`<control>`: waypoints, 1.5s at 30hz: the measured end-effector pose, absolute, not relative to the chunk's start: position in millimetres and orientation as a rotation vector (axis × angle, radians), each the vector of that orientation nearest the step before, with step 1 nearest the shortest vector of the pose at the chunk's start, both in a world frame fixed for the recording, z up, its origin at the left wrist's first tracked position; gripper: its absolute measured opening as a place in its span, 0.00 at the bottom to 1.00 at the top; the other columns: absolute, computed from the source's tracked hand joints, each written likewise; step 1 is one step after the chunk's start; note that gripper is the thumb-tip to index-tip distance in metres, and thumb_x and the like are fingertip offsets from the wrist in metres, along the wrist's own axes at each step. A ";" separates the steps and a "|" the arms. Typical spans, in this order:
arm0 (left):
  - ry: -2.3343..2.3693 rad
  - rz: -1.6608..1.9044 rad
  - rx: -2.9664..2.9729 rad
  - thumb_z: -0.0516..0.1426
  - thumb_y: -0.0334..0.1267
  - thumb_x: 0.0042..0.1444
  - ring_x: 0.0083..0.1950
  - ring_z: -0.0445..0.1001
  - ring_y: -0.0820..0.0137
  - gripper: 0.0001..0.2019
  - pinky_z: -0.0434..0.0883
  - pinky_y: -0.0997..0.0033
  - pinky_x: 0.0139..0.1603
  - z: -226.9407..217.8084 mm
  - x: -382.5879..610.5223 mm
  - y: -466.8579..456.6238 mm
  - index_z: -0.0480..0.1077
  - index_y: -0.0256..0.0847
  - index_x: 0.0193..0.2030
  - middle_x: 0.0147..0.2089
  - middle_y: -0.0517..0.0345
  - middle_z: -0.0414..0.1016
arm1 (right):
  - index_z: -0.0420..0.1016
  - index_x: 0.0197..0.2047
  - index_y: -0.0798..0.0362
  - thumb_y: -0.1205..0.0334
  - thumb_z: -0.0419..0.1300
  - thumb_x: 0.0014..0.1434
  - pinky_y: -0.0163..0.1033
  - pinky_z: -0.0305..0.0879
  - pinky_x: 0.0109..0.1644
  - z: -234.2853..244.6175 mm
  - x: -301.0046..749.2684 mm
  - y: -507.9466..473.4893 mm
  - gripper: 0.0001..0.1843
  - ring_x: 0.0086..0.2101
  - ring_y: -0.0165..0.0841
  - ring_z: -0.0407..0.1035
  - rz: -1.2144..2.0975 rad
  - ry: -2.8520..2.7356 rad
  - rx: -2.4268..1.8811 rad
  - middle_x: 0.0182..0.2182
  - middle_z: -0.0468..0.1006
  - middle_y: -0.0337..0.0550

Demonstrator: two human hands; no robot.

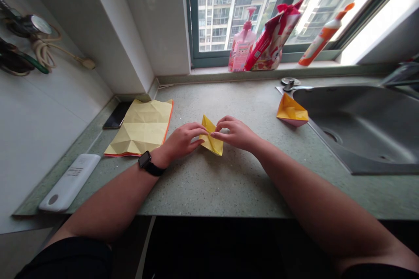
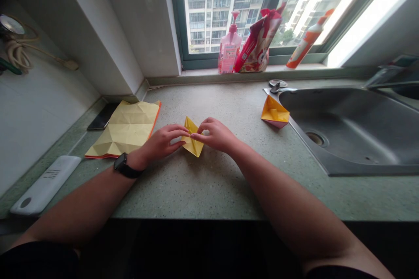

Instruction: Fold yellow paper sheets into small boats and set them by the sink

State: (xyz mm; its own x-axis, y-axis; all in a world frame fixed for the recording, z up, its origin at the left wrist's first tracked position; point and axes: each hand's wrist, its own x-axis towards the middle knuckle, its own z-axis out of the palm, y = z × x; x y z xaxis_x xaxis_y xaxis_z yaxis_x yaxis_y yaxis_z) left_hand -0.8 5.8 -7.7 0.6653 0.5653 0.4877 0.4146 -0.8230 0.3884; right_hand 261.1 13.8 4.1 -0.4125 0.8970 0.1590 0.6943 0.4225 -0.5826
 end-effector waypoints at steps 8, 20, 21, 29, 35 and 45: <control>0.789 0.879 2.651 0.63 0.30 0.68 0.57 0.82 0.61 0.10 0.81 0.53 0.63 -10.1 -2.0 7.4 0.80 0.44 0.53 0.57 0.51 0.83 | 0.89 0.39 0.44 0.49 0.71 0.67 0.50 0.73 0.62 0.5 261.0 15.3 0.09 0.51 0.42 0.77 0.637 -2.211 -1.324 0.50 0.82 0.48; 0.923 1.082 2.577 0.61 0.34 0.72 0.57 0.82 0.62 0.06 0.81 0.55 0.62 2.8 1.8 -2.8 0.80 0.44 0.52 0.55 0.50 0.82 | 0.86 0.35 0.47 0.60 0.69 0.65 0.46 0.74 0.58 -0.9 264.1 19.9 0.06 0.48 0.40 0.78 0.733 -2.128 -1.344 0.48 0.83 0.46; 0.941 1.114 2.568 0.60 0.34 0.73 0.57 0.82 0.62 0.07 0.81 0.55 0.62 4.0 2.0 -3.7 0.80 0.44 0.52 0.55 0.50 0.82 | 0.85 0.35 0.47 0.60 0.69 0.65 0.46 0.74 0.57 -0.6 264.7 20.8 0.06 0.48 0.40 0.79 0.741 -2.097 -1.367 0.48 0.83 0.47; 0.967 1.182 2.582 0.59 0.36 0.73 0.59 0.80 0.61 0.10 0.80 0.56 0.64 5.6 1.0 -3.5 0.78 0.45 0.57 0.57 0.50 0.80 | 0.84 0.32 0.49 0.59 0.71 0.62 0.45 0.72 0.60 6.8 276.4 30.8 0.07 0.49 0.40 0.79 0.633 -1.817 -1.412 0.46 0.83 0.47; 0.982 1.148 2.585 0.58 0.38 0.73 0.59 0.81 0.60 0.09 0.81 0.55 0.63 -2.5 0.6 2.7 0.80 0.46 0.54 0.56 0.50 0.80 | 0.83 0.35 0.51 0.58 0.70 0.61 0.39 0.76 0.45 10.9 282.4 36.4 0.06 0.37 0.33 0.82 0.833 -1.585 -1.357 0.53 0.83 0.47; 0.879 0.921 2.835 0.57 0.38 0.72 0.51 0.84 0.60 0.11 0.82 0.56 0.54 -2.5 19.8 5.8 0.81 0.47 0.52 0.52 0.50 0.84 | 0.81 0.37 0.51 0.48 0.67 0.63 0.41 0.75 0.47 70.3 372.6 43.2 0.14 0.41 0.38 0.80 0.393 -1.361 -1.344 0.46 0.86 0.47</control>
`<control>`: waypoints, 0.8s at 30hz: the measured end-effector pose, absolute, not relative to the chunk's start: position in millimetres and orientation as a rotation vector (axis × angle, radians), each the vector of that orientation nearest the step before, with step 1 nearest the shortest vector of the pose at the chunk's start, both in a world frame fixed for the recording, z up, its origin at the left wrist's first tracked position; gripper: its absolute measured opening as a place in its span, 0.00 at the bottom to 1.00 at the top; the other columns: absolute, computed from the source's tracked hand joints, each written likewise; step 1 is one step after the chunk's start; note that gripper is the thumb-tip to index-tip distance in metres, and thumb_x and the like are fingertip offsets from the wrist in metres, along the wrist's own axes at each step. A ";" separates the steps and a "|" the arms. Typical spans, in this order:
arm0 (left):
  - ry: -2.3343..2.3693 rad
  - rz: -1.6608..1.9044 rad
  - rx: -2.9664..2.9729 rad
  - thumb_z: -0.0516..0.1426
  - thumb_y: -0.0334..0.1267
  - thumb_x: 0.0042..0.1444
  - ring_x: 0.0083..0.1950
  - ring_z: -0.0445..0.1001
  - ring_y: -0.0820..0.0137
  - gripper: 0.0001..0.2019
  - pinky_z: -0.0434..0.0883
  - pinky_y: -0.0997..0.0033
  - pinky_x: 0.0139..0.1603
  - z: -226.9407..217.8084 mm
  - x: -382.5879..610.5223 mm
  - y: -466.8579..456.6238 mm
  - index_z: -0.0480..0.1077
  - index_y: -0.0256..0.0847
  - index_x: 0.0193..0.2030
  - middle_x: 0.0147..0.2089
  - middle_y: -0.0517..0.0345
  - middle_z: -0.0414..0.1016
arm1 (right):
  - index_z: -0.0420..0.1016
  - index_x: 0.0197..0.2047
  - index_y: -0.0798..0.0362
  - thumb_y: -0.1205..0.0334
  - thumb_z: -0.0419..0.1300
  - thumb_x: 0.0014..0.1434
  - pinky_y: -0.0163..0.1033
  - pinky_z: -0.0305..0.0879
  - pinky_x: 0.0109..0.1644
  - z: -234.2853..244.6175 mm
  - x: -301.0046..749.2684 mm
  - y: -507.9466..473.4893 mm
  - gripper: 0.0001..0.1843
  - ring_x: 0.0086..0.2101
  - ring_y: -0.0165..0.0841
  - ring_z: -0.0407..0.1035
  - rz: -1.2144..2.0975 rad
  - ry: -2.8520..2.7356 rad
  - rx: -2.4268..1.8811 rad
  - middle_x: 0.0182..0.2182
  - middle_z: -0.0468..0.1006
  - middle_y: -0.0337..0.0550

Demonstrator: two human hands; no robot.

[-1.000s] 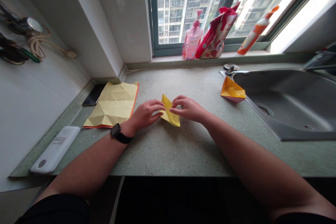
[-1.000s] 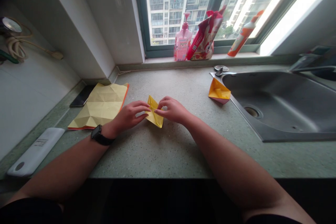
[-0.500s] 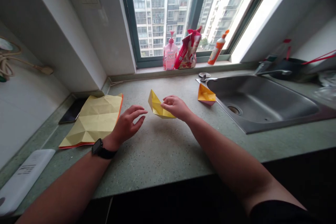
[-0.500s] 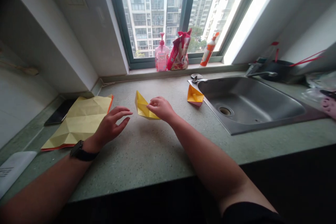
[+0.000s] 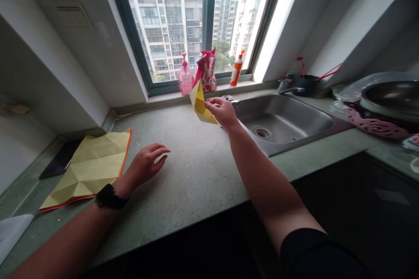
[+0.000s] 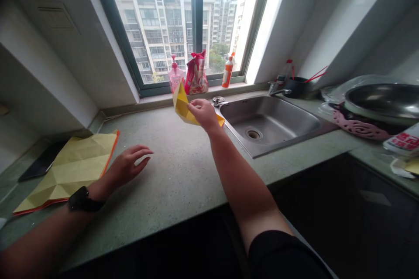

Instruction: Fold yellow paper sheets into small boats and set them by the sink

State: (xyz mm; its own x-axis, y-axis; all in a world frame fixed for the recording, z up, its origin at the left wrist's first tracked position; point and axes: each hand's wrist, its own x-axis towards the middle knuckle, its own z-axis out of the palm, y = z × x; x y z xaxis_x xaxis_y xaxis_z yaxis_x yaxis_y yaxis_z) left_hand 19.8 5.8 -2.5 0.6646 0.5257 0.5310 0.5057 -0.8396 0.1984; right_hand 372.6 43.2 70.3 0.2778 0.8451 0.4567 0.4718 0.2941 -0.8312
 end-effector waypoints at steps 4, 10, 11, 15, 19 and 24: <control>0.771 0.850 2.934 0.57 0.39 0.73 0.48 0.83 0.60 0.10 0.81 0.58 0.50 8.5 58.0 13.7 0.81 0.46 0.52 0.50 0.51 0.85 | 0.82 0.36 0.51 0.48 0.67 0.61 0.43 0.73 0.44 78.1 424.9 42.3 0.14 0.38 0.40 0.79 0.166 -1.209 -1.495 0.37 0.86 0.46; 0.740 0.982 2.856 0.62 0.39 0.72 0.52 0.82 0.59 0.10 0.80 0.55 0.54 16.1 147.5 35.7 0.79 0.45 0.57 0.52 0.50 0.84 | 0.84 0.36 0.52 0.46 0.66 0.63 0.44 0.73 0.41 59.9 470.0 42.2 0.17 0.35 0.42 0.80 -0.027 -1.036 -1.636 0.34 0.87 0.49; 0.748 0.971 2.843 0.62 0.38 0.72 0.53 0.82 0.58 0.11 0.80 0.54 0.56 14.8 162.9 40.1 0.78 0.45 0.58 0.53 0.50 0.83 | 0.84 0.36 0.51 0.46 0.66 0.63 0.44 0.73 0.41 55.5 472.5 42.5 0.17 0.36 0.43 0.80 -0.050 -1.036 -1.651 0.34 0.87 0.49; 0.793 0.872 2.820 0.65 0.38 0.68 0.56 0.81 0.57 0.18 0.80 0.55 0.57 2.0 217.8 60.4 0.76 0.46 0.63 0.58 0.49 0.81 | 0.86 0.36 0.51 0.47 0.67 0.63 0.44 0.73 0.45 43.4 475.7 41.3 0.15 0.37 0.44 0.81 -0.091 -1.088 -1.703 0.35 0.88 0.48; 0.845 0.793 2.779 0.67 0.37 0.65 0.56 0.80 0.55 0.17 0.79 0.52 0.59 -16.9 260.9 82.6 0.78 0.44 0.60 0.57 0.46 0.79 | 0.85 0.35 0.50 0.47 0.66 0.65 0.42 0.72 0.44 41.5 477.8 36.4 0.16 0.37 0.42 0.81 -0.058 -1.110 -1.711 0.36 0.89 0.46; 0.873 0.840 2.684 0.69 0.35 0.62 0.54 0.81 0.56 0.14 0.79 0.53 0.58 -35.6 294.1 95.0 0.82 0.45 0.54 0.57 0.47 0.79 | 0.84 0.34 0.50 0.46 0.65 0.64 0.42 0.71 0.42 44.0 481.9 31.2 0.16 0.37 0.41 0.81 -0.024 -1.112 -1.712 0.35 0.89 0.45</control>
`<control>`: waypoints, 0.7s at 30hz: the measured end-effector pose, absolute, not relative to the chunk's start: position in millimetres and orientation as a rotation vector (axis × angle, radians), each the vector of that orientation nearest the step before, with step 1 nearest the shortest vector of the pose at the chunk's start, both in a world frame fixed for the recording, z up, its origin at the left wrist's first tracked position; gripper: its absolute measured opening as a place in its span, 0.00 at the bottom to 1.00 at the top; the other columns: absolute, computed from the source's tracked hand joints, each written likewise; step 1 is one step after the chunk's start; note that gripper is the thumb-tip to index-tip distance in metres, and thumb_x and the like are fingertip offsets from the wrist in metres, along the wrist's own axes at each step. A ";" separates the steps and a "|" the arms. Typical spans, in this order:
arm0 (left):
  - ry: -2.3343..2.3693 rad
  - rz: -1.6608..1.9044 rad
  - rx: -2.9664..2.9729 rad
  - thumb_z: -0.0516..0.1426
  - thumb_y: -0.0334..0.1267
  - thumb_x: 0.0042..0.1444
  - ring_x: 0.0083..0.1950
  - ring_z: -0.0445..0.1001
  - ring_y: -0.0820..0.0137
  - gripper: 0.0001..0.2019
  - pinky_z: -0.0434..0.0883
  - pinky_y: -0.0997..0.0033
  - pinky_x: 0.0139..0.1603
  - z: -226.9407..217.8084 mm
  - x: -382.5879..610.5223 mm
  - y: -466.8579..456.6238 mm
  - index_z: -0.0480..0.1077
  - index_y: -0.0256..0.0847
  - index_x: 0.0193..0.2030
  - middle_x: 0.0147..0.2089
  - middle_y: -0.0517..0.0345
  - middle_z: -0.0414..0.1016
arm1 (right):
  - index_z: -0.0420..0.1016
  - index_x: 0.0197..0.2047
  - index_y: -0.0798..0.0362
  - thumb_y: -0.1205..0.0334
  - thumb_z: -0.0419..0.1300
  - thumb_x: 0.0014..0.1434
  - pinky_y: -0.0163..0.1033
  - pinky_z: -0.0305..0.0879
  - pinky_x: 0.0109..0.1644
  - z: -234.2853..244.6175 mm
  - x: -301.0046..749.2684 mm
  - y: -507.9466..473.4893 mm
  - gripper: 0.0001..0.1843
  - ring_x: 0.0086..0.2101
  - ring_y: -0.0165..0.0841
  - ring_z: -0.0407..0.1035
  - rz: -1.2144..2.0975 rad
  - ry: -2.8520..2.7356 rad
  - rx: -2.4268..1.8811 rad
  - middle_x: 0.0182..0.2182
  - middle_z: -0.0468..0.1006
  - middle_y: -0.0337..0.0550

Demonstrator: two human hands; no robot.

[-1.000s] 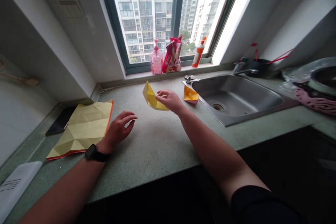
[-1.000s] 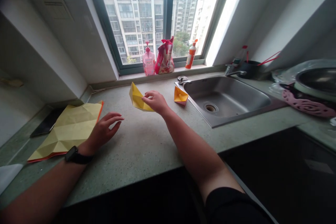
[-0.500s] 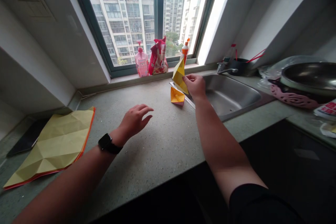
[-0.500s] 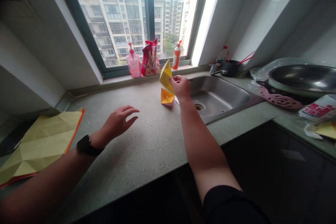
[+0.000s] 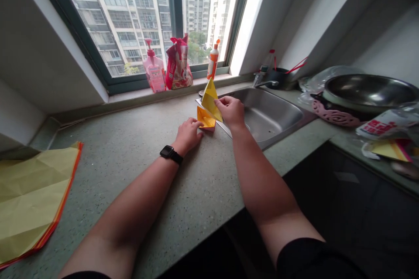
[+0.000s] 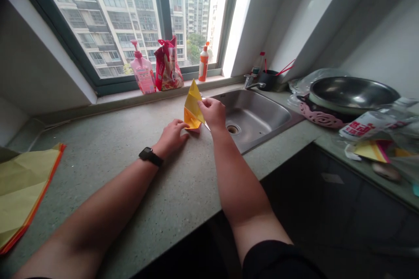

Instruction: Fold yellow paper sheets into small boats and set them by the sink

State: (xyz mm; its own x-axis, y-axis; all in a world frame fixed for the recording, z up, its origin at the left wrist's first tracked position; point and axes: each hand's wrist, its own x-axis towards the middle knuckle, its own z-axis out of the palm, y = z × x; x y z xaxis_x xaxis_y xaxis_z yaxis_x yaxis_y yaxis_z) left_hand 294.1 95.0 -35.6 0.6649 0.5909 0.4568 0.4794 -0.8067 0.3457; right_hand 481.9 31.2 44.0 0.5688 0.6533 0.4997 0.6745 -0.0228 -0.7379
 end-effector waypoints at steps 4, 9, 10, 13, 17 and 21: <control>0.831 0.903 2.673 0.63 0.30 0.66 0.50 0.81 0.59 0.08 0.79 0.57 0.53 -39.0 302.3 93.1 0.84 0.45 0.46 0.52 0.50 0.82 | 0.84 0.33 0.49 0.46 0.67 0.61 0.42 0.71 0.42 47.2 482.6 28.4 0.15 0.36 0.41 0.81 0.015 -1.131 -1.753 0.32 0.88 0.43; 0.781 0.941 2.699 0.60 0.30 0.70 0.49 0.80 0.62 0.10 0.77 0.61 0.51 -33.2 299.6 87.4 0.83 0.46 0.45 0.51 0.52 0.83 | 0.83 0.30 0.50 0.49 0.69 0.59 0.41 0.69 0.39 52.9 480.9 24.4 0.14 0.33 0.40 0.79 0.057 -1.162 -1.801 0.29 0.86 0.42; 0.794 0.922 2.718 0.60 0.30 0.71 0.48 0.80 0.62 0.09 0.76 0.62 0.50 -31.2 298.6 85.9 0.83 0.46 0.45 0.50 0.52 0.83 | 0.83 0.30 0.50 0.49 0.69 0.58 0.41 0.68 0.38 53.9 480.6 23.7 0.14 0.32 0.39 0.78 0.064 -1.167 -1.813 0.28 0.85 0.42; 0.839 0.839 2.797 0.60 0.32 0.72 0.45 0.79 0.61 0.08 0.73 0.62 0.46 -24.6 295.7 81.1 0.82 0.45 0.44 0.46 0.52 0.84 | 0.83 0.30 0.51 0.51 0.68 0.58 0.40 0.67 0.37 56.2 480.1 21.6 0.13 0.32 0.38 0.77 0.081 -1.174 -1.878 0.28 0.85 0.43; 0.864 0.790 2.856 0.59 0.31 0.73 0.45 0.78 0.61 0.09 0.71 0.64 0.45 -16.7 292.6 75.2 0.81 0.44 0.44 0.46 0.53 0.84 | 0.84 0.31 0.52 0.53 0.68 0.59 0.39 0.65 0.38 57.3 480.3 19.0 0.12 0.33 0.38 0.77 0.069 -1.176 -1.999 0.30 0.85 0.43; 0.871 0.793 2.842 0.59 0.33 0.74 0.45 0.77 0.62 0.09 0.71 0.64 0.45 -14.1 290.4 72.4 0.81 0.45 0.45 0.48 0.52 0.83 | 0.84 0.32 0.52 0.55 0.68 0.61 0.38 0.65 0.38 58.3 479.9 16.6 0.10 0.34 0.38 0.77 0.068 -1.183 -2.079 0.31 0.86 0.44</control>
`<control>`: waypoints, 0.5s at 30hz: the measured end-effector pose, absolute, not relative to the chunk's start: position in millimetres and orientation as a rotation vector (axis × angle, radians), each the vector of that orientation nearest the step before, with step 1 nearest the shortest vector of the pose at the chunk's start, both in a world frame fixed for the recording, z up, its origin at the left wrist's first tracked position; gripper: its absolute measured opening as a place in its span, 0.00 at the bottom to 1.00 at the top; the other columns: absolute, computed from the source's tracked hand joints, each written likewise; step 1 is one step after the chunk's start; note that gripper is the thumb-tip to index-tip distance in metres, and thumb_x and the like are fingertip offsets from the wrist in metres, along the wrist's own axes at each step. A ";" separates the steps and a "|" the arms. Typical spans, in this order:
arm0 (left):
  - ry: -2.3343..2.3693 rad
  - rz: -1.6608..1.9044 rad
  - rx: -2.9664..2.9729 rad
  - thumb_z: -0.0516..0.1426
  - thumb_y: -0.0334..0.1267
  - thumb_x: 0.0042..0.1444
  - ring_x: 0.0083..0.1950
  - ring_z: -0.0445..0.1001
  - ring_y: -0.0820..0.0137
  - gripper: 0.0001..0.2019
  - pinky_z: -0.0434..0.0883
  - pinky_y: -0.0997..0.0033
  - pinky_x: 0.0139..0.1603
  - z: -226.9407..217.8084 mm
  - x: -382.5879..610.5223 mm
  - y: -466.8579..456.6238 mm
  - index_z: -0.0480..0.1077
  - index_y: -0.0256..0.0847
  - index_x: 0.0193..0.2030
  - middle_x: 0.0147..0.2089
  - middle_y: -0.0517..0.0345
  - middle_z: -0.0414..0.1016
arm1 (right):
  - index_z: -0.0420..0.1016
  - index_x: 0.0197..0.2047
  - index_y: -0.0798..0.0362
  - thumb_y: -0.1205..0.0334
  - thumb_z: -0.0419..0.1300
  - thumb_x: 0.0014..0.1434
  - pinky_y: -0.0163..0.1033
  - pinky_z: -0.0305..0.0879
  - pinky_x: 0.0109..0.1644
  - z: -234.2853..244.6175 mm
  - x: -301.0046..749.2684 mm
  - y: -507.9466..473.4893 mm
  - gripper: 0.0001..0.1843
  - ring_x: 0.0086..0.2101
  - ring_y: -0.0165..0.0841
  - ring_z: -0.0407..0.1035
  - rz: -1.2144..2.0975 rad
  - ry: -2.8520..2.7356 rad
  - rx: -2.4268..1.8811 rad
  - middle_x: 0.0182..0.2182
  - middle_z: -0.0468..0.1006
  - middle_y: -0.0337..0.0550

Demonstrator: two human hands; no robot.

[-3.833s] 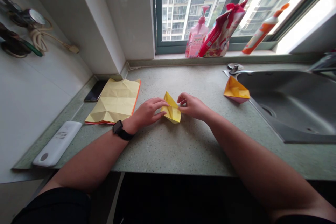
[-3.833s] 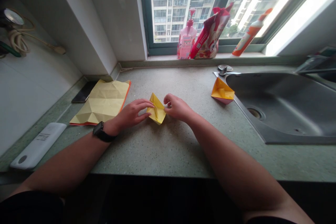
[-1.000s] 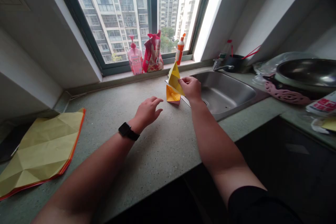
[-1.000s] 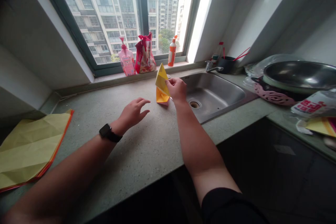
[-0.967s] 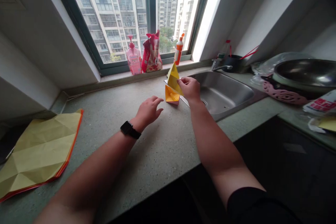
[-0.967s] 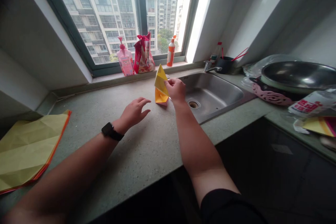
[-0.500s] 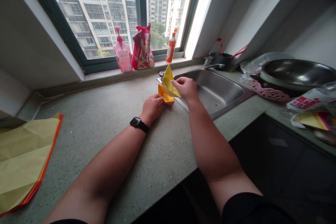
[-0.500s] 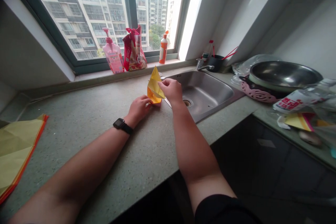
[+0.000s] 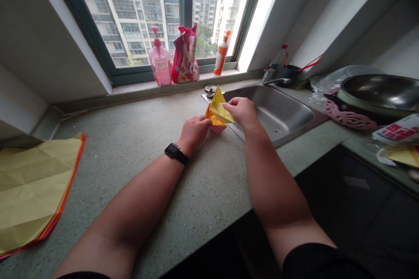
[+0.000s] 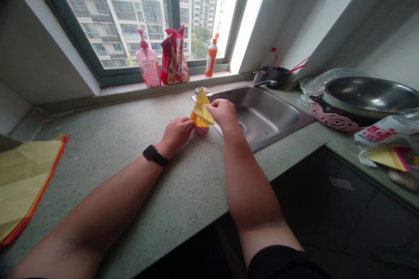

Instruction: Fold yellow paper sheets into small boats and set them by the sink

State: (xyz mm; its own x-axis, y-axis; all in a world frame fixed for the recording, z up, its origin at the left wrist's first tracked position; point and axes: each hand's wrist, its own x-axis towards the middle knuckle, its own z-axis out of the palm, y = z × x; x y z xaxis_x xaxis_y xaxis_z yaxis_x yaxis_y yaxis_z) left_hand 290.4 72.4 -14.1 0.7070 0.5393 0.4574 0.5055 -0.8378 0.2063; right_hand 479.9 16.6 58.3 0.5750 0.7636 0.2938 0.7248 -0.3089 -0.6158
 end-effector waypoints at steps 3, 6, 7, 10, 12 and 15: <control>0.855 0.814 2.813 0.58 0.35 0.75 0.46 0.77 0.62 0.10 0.71 0.64 0.46 -14.6 289.6 72.6 0.82 0.46 0.45 0.48 0.52 0.83 | 0.85 0.32 0.52 0.56 0.68 0.60 0.38 0.65 0.38 59.3 479.4 15.4 0.09 0.34 0.38 0.77 0.090 -1.172 -2.139 0.31 0.86 0.44; 0.827 0.825 2.802 0.58 0.35 0.75 0.45 0.77 0.63 0.10 0.71 0.64 0.47 -15.1 289.6 73.9 0.82 0.45 0.45 0.48 0.52 0.83 | 0.86 0.33 0.51 0.57 0.69 0.60 0.38 0.65 0.39 58.9 480.1 15.3 0.08 0.35 0.38 0.78 0.119 -1.168 -2.179 0.32 0.86 0.44; 0.819 0.827 2.805 0.58 0.35 0.75 0.45 0.77 0.62 0.10 0.71 0.64 0.46 -15.3 289.7 74.3 0.82 0.45 0.45 0.48 0.52 0.83 | 0.86 0.33 0.51 0.57 0.69 0.60 0.38 0.65 0.39 58.3 480.6 15.6 0.08 0.35 0.38 0.78 0.131 -1.171 -2.185 0.32 0.86 0.44; 0.806 0.830 2.820 0.58 0.34 0.74 0.44 0.77 0.62 0.10 0.71 0.64 0.46 -16.1 290.5 75.5 0.82 0.45 0.45 0.47 0.52 0.83 | 0.86 0.34 0.51 0.57 0.69 0.61 0.39 0.65 0.39 56.4 482.4 16.7 0.08 0.35 0.37 0.78 0.173 -1.179 -2.197 0.33 0.86 0.44; 0.800 0.832 2.826 0.58 0.34 0.74 0.44 0.77 0.62 0.09 0.71 0.63 0.46 -17.2 291.3 76.2 0.82 0.45 0.45 0.46 0.52 0.83 | 0.87 0.34 0.51 0.57 0.69 0.61 0.39 0.66 0.39 55.9 483.0 17.6 0.07 0.35 0.37 0.78 0.191 -1.176 -2.209 0.33 0.87 0.44; 0.768 0.854 2.832 0.58 0.34 0.73 0.45 0.77 0.61 0.09 0.72 0.62 0.49 -19.4 292.7 77.4 0.82 0.45 0.47 0.47 0.52 0.84 | 0.87 0.34 0.51 0.58 0.70 0.61 0.39 0.66 0.39 57.0 483.0 18.7 0.07 0.36 0.37 0.78 0.195 -1.171 -2.218 0.34 0.87 0.45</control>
State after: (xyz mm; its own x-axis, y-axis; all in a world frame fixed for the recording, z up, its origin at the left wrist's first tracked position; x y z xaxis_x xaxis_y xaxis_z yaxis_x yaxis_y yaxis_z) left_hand 292.7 77.4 -19.4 0.7182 0.4888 0.4953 0.4407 -0.8703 0.2199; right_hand 483.0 18.7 57.0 0.5970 0.7883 0.1489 0.6973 -0.4182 -0.5821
